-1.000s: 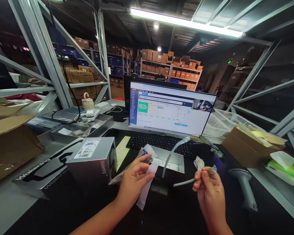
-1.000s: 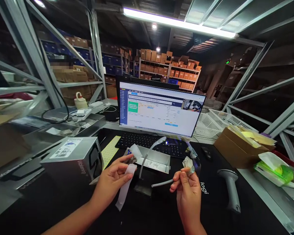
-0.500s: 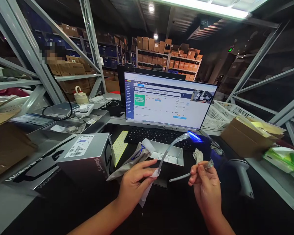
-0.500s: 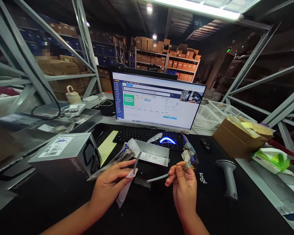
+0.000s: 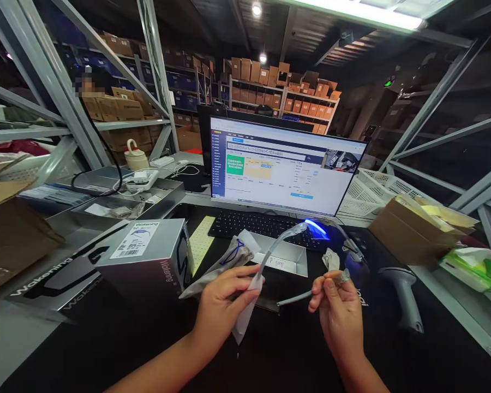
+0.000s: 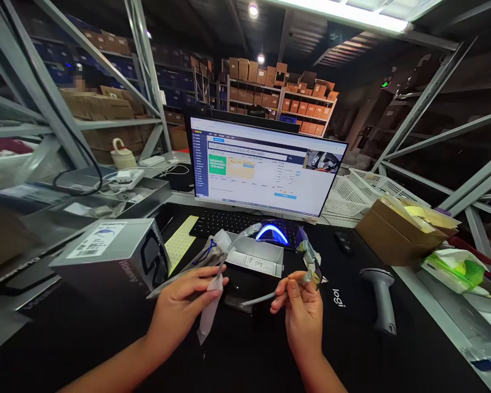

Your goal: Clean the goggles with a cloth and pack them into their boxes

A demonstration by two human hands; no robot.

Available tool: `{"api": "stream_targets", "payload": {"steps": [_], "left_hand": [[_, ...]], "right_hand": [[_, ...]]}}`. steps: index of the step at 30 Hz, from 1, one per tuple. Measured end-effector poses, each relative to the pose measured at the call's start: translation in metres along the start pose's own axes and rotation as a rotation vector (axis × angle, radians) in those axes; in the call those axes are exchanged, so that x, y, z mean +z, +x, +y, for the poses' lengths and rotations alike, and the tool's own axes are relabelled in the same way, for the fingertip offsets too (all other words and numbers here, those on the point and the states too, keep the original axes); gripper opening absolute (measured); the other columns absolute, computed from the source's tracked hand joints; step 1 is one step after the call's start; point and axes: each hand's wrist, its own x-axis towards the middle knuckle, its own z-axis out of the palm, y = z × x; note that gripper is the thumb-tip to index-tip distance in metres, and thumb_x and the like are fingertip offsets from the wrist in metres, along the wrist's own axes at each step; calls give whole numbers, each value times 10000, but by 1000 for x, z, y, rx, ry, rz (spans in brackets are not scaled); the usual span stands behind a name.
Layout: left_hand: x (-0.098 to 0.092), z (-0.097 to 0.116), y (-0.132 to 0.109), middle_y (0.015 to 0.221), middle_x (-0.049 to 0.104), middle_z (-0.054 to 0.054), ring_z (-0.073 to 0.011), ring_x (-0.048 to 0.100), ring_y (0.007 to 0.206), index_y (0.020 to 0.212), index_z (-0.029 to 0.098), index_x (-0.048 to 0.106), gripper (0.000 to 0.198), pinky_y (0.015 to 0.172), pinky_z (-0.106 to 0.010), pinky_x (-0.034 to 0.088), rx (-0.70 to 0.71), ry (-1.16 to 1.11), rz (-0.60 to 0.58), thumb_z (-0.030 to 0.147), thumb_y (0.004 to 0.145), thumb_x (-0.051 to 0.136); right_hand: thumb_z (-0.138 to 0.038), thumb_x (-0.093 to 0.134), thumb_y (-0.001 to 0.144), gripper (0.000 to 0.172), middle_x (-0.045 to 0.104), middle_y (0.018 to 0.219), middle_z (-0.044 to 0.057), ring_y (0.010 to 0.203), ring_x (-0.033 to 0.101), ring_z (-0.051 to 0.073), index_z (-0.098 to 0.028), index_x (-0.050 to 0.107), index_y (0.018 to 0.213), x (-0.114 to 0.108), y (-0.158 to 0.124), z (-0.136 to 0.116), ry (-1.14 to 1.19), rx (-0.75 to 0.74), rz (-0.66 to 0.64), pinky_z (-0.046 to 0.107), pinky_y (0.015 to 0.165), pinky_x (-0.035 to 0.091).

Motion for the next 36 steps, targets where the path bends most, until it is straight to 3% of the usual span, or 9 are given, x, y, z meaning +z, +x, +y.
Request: {"api": "stream_targets", "payload": {"steps": [4, 7, 13, 19, 22, 25, 31, 34, 36], "left_hand": [[-4, -1, 7, 1028, 772, -45, -217, 733, 988, 819, 260, 809, 53, 867, -278, 602, -183, -210, 56, 272, 828, 759], [-9, -3, 12, 971, 779, -32, -194, 741, 927, 802, 268, 810, 30, 823, -240, 606, -172, -222, 104, 278, 802, 782], [-17, -1, 12, 1045, 772, 6, -153, 731, 955, 913, 319, 801, 137, 864, -220, 590, 94, 85, 191, 218, 858, 726], [-21, 8, 3, 1129, 736, -13, -141, 710, 1009, 1088, 274, 738, 280, 920, -234, 568, 359, 256, 239, 88, 904, 638], [-22, 6, -1, 1162, 666, -55, -153, 680, 996, 1103, 230, 697, 257, 889, -264, 565, 483, 355, 269, 80, 914, 609], [-21, 2, 0, 992, 594, -54, -161, 614, 891, 994, 200, 646, 101, 787, -280, 540, 424, 422, 266, 228, 968, 552], [-9, 4, -6, 805, 536, -19, -150, 561, 688, 913, 212, 532, 233, 657, -283, 516, 184, 125, -140, 347, 1032, 385], [-3, 10, -19, 891, 537, -39, -135, 585, 641, 975, 217, 537, 225, 606, -276, 542, 25, -175, -177, 347, 1036, 363], [0, 13, -26, 981, 551, -64, -156, 628, 712, 1026, 227, 556, 210, 624, -288, 568, 19, -296, -160, 364, 1027, 397]], "right_hand": [[-350, 687, 918, 157, 673, 710, -6, 499, 632, 113, -205, 627, 921, -6, -5, 3, -183, -133, -64, 222, 489, 554], [-328, 635, 954, 146, 677, 715, 9, 503, 636, 114, -195, 645, 897, -11, -10, 3, -355, -185, -126, 216, 495, 545], [-300, 595, 966, 145, 651, 652, -1, 440, 610, 117, -200, 679, 902, -17, -6, -2, -532, -276, -262, 198, 428, 500], [-269, 582, 963, 153, 671, 623, -5, 516, 649, 151, -259, 734, 978, -20, 0, -9, -740, -655, -363, 217, 496, 530], [-242, 578, 962, 161, 709, 692, 13, 576, 676, 165, -261, 736, 985, -20, -1, -10, -748, -732, -344, 235, 550, 554], [-252, 564, 971, 178, 702, 679, 21, 542, 662, 161, -241, 739, 939, -19, -2, -7, -721, -688, -348, 234, 507, 538], [-352, 569, 973, 203, 674, 612, 3, 447, 617, 138, -206, 688, 898, -14, -5, -3, -606, -356, -295, 215, 439, 506], [-421, 568, 959, 252, 674, 620, 7, 452, 616, 148, -207, 678, 889, -7, -3, -7, -609, -247, -385, 230, 453, 514], [-459, 591, 934, 285, 680, 637, 22, 504, 636, 168, -209, 690, 840, -3, -2, -8, -642, -220, -493, 249, 488, 530]]}}
